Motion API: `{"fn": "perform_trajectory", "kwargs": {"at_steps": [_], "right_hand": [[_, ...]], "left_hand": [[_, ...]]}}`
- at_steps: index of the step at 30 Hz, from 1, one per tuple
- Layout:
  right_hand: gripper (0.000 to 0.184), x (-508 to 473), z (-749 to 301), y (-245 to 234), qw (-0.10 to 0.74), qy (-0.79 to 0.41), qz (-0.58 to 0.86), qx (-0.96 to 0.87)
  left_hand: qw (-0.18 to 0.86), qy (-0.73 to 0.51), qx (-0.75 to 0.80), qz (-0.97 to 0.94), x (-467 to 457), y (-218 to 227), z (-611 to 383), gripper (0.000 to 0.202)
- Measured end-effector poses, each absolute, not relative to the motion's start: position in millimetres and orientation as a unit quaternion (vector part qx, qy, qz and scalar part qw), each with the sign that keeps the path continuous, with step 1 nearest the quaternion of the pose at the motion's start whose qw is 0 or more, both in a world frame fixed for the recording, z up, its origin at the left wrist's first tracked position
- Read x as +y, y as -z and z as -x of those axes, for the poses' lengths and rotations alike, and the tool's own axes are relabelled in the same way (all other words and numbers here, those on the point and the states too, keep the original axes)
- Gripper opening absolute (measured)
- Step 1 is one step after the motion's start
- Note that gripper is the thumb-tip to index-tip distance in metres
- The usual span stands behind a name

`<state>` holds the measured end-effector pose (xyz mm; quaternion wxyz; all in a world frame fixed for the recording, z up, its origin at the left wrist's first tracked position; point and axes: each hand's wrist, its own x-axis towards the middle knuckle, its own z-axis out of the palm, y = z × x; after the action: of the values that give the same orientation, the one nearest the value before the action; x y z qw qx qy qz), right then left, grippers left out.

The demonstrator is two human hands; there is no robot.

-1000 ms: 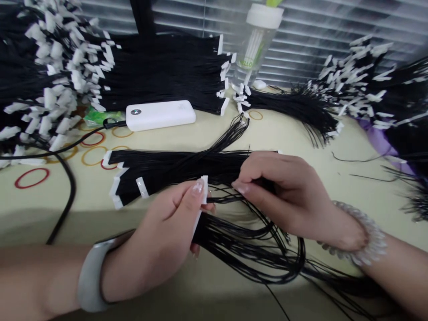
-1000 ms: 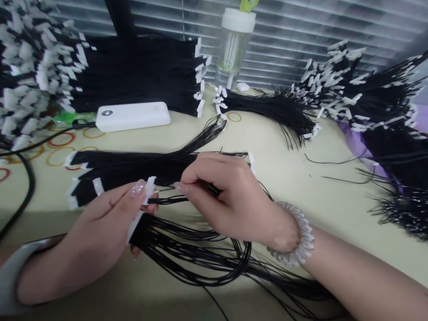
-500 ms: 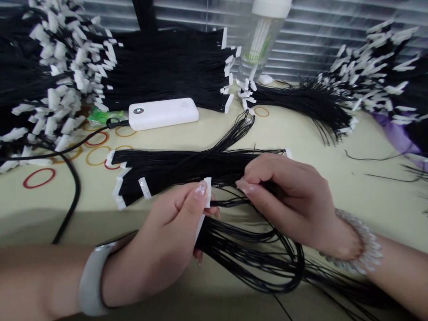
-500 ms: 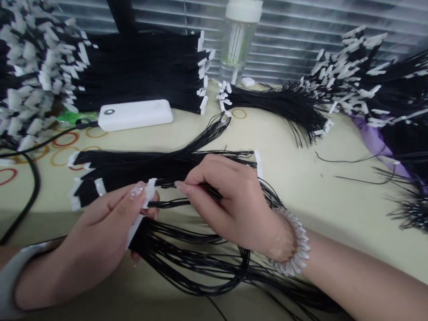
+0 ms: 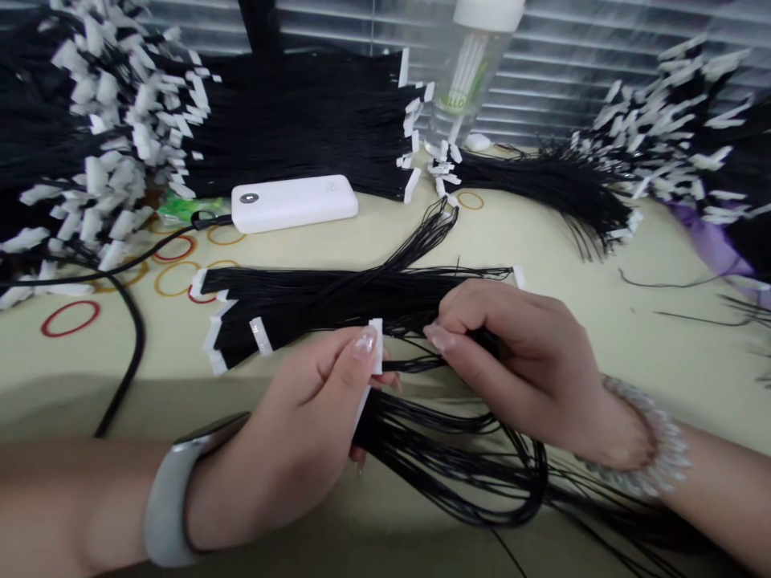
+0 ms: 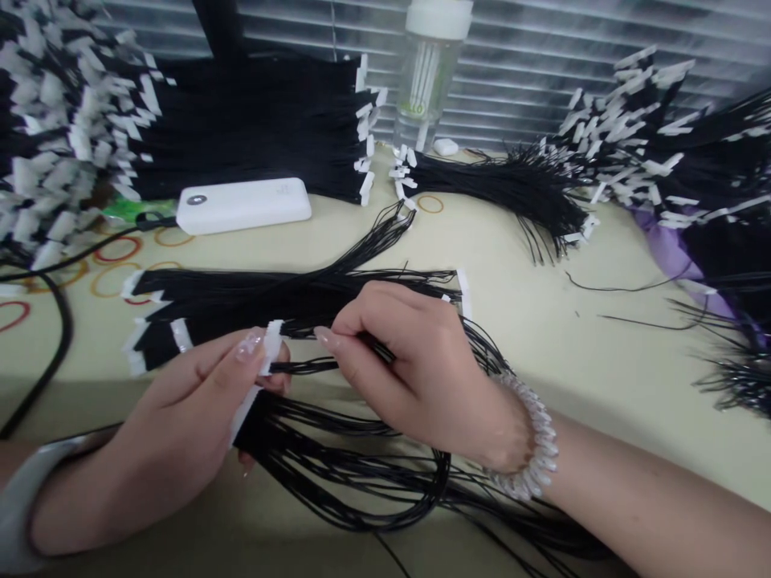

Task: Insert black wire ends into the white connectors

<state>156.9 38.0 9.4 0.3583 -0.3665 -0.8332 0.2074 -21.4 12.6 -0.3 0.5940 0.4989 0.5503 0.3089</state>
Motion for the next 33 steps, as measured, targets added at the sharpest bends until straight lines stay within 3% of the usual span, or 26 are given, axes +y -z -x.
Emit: {"fn": "perform_trajectory", "kwargs": {"at_steps": [15, 21, 27, 33], "right_hand": [[0.006, 38.4, -156.3, -10.3, 0.324, -0.208, 0.348, -0.855], [0.006, 35.6, -155.9, -7.0, 0.312, -0.17, 0.324, -0.877], [0.002, 43.9, -159.8, -11.8, 0.281, -0.15, 0.332, -0.888], [0.035, 54.1, -176.5, -40.3, 0.248, -0.066, 0.388, -0.885]], "left_hand": [[0.565, -0.273, 0.565, -0.536, 10.7, -0.8, 22.5, 0.036], [0.493, -0.26, 0.531, -0.638, 10.7, -3.6, 24.7, 0.035], [0.567, -0.268, 0.538, -0.563, 12.7, -3.6, 21.3, 0.034], [0.577, -0.309, 0.556, -0.512, 17.5, -3.8, 17.4, 0.033]]}}
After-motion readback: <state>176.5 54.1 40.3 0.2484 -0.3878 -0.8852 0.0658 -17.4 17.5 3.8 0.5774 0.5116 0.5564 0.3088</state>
